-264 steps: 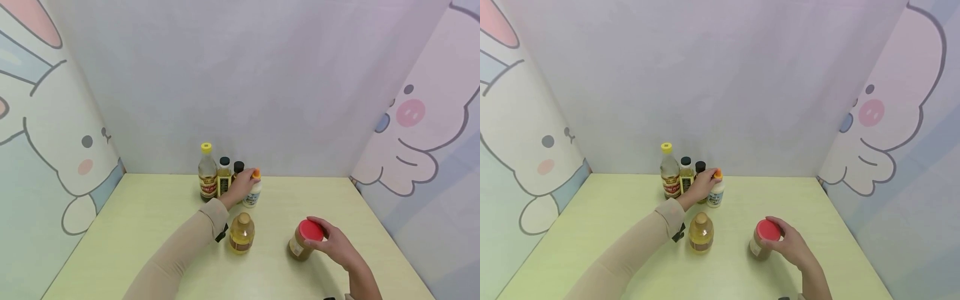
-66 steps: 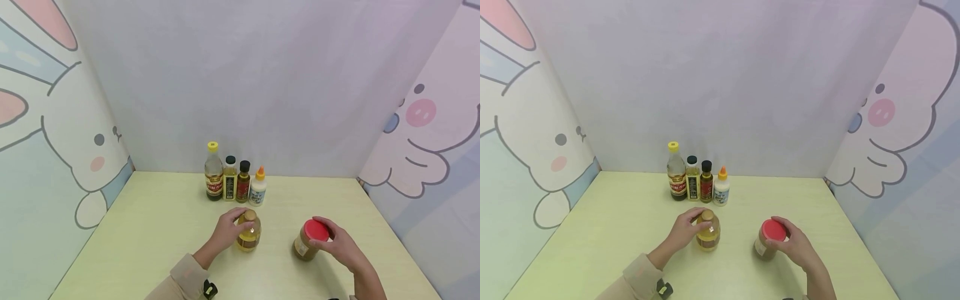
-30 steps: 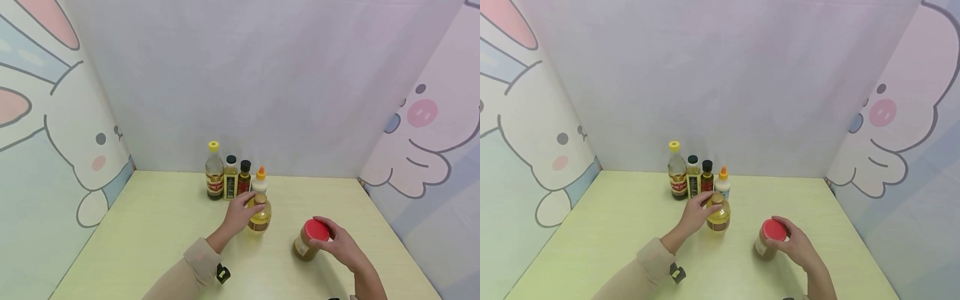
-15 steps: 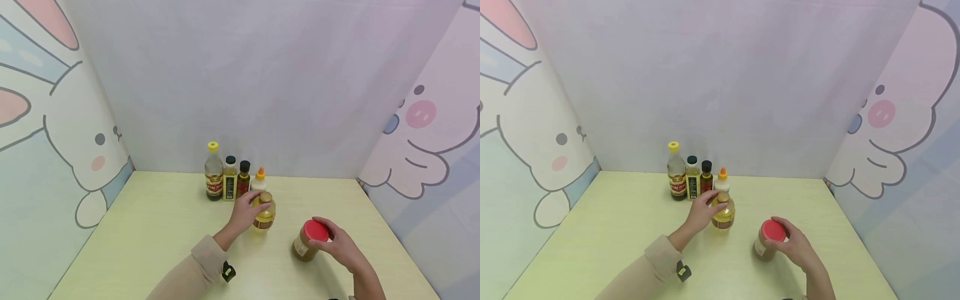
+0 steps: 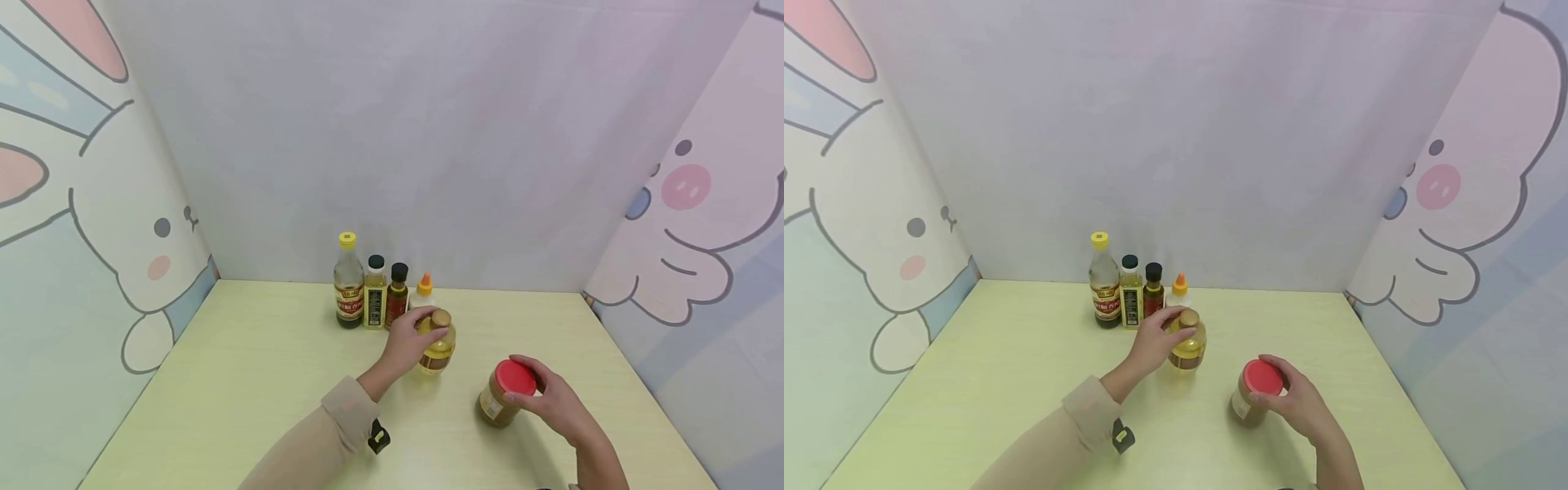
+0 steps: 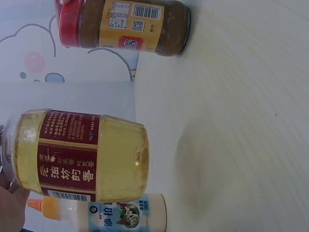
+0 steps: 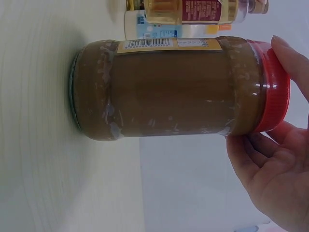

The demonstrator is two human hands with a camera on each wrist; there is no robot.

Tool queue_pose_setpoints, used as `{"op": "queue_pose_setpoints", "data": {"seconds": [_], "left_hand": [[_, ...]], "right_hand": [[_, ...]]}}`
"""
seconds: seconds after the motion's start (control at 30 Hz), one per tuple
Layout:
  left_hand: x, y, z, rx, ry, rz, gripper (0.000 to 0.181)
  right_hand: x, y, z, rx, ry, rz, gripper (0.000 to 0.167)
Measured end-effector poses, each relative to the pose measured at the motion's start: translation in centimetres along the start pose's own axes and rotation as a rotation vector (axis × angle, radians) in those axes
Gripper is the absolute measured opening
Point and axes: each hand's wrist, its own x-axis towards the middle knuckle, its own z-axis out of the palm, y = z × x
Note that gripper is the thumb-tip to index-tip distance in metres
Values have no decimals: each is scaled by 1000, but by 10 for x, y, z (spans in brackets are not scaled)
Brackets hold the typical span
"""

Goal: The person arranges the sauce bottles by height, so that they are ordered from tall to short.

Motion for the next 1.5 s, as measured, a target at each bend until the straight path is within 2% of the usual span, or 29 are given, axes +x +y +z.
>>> {"op": "queue_pose_setpoints", "data": {"seconds": [0.47, 0.6, 0.8, 0.93, 1.13, 1.3, 1.5], "left_hand": [[17, -2, 11, -4, -4, 4, 39], [22, -4, 15, 36, -6, 4, 40], [32, -9, 21, 125, -20, 54, 39], [37, -11, 25, 186, -18, 62, 41], [43, -12, 32, 182, -21, 66, 40], [49, -15, 37, 196, -24, 55, 41], [56, -19, 39, 213, -32, 8, 46]], "right_hand": [[0, -2, 0, -18, 2, 9, 69], [0, -2, 0, -25, 0, 14, 70], [1, -2, -1, -21, -3, 26, 71], [2, -2, -1, -19, -4, 29, 71], [1, -2, -1, -17, -4, 40, 72], [1, -2, 0, -20, -2, 45, 72], [1, -2, 0, -17, 1, 26, 71]]}}
